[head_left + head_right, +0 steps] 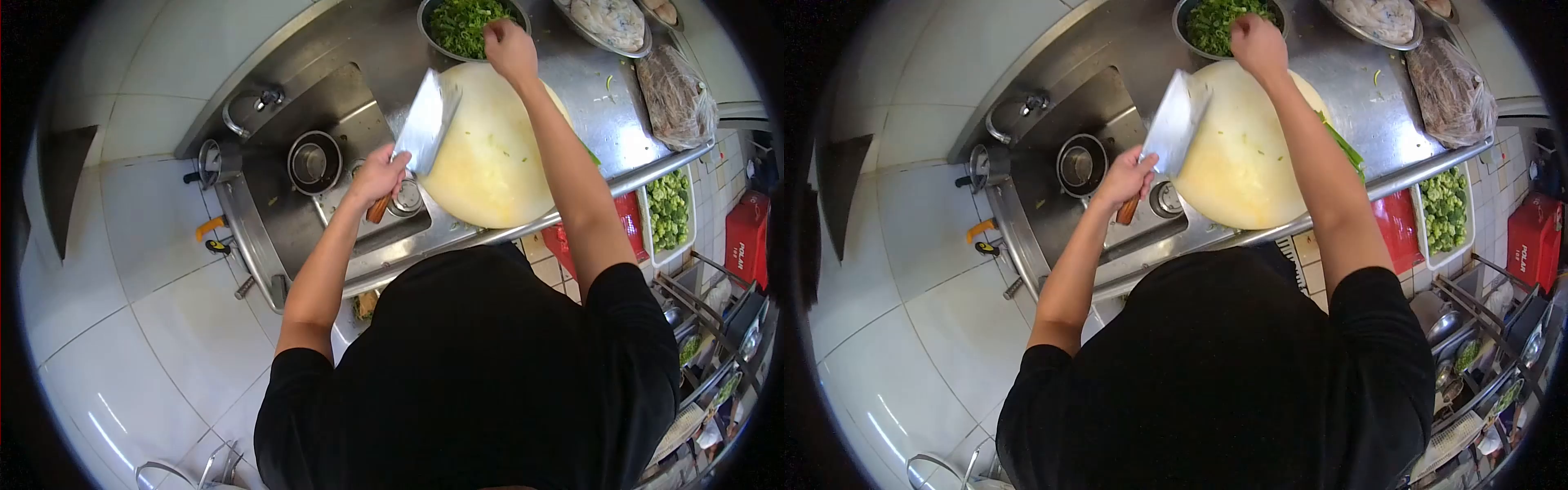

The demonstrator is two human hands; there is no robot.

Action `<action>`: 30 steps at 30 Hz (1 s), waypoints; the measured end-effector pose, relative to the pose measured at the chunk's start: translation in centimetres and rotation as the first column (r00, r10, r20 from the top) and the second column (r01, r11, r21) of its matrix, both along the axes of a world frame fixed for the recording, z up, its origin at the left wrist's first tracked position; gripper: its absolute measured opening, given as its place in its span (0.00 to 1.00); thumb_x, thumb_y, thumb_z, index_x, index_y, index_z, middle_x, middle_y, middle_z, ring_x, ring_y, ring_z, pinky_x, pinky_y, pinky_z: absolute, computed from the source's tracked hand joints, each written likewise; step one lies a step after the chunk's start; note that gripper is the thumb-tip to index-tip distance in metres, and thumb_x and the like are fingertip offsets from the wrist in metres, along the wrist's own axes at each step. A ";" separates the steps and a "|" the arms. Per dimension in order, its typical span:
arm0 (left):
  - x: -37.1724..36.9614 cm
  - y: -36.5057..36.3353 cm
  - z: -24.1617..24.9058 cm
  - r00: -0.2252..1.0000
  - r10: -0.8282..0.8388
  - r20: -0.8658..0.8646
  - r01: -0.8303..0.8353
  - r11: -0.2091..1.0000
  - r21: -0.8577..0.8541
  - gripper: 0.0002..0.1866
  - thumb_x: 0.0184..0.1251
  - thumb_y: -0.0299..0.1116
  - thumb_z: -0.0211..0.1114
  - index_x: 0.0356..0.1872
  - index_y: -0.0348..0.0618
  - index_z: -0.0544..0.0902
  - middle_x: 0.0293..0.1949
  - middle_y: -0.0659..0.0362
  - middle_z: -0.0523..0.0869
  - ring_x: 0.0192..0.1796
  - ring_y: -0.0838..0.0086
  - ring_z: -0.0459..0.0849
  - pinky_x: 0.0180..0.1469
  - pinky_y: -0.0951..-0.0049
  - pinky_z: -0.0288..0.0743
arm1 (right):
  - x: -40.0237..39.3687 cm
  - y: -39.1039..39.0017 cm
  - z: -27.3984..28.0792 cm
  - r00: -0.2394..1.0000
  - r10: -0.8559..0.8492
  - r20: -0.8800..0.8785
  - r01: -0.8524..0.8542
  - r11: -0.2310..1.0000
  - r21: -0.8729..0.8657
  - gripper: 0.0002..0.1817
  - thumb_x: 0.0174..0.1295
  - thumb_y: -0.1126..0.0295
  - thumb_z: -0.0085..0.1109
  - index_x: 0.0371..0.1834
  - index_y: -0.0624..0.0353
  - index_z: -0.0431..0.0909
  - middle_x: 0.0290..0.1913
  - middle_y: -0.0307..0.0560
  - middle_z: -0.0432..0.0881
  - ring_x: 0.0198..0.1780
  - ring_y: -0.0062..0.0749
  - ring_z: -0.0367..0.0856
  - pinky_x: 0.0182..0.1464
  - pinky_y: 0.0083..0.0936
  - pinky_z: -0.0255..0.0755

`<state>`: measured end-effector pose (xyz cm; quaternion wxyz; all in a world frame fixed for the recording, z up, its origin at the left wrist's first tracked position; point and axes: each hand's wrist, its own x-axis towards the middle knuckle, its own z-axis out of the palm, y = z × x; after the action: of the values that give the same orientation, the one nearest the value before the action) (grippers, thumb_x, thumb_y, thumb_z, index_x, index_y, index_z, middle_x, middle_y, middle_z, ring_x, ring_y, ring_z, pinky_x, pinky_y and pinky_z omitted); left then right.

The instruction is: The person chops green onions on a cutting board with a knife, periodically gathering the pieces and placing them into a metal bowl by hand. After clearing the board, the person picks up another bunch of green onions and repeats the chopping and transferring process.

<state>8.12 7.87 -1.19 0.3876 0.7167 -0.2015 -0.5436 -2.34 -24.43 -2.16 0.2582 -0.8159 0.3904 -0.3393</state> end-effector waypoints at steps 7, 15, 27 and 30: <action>-2.7 4.0 -4.4 0.993 -0.002 -0.116 0.012 0.996 0.086 0.13 0.79 0.41 0.57 0.49 0.42 0.76 0.19 0.67 0.72 0.15 0.81 0.70 0.16 0.76 0.67 | -14.0 12.7 1.0 0.892 0.091 -0.443 0.020 0.971 0.240 0.15 0.61 0.58 0.57 0.35 0.60 0.85 0.32 0.60 0.85 0.37 0.59 0.85 0.44 0.47 0.79; -3.3 0.7 -5.8 0.995 -0.097 -0.039 0.096 0.995 -0.022 0.18 0.77 0.42 0.58 0.49 0.33 0.72 0.21 0.59 0.76 0.15 0.77 0.73 0.15 0.72 0.68 | -21.4 26.2 -3.3 0.712 0.167 -0.682 0.241 0.855 0.460 0.23 0.62 0.54 0.64 0.39 0.69 0.82 0.41 0.69 0.85 0.48 0.62 0.84 0.52 0.50 0.77; -1.8 -3.6 -6.0 0.986 -0.150 0.079 0.154 0.987 -0.045 0.22 0.76 0.43 0.58 0.52 0.30 0.72 0.19 0.58 0.77 0.13 0.74 0.74 0.15 0.70 0.69 | -13.9 30.3 -4.6 0.477 0.070 -0.876 0.131 0.980 0.149 0.40 0.61 0.40 0.62 0.52 0.74 0.75 0.56 0.63 0.78 0.61 0.52 0.73 0.62 0.43 0.69; -1.8 -3.7 -6.5 0.975 -0.164 0.151 0.172 0.984 -0.043 0.24 0.75 0.45 0.58 0.54 0.29 0.72 0.19 0.57 0.78 0.14 0.72 0.76 0.15 0.68 0.71 | -12.3 31.3 -6.8 0.502 0.113 -0.858 0.200 0.949 0.242 0.48 0.54 0.40 0.70 0.63 0.72 0.64 0.58 0.64 0.72 0.62 0.55 0.71 0.65 0.42 0.66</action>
<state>6.35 4.19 -7.70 0.3441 0.7241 -0.3045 -0.5144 -14.67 6.82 -8.92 0.1448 -0.8140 0.5355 0.1723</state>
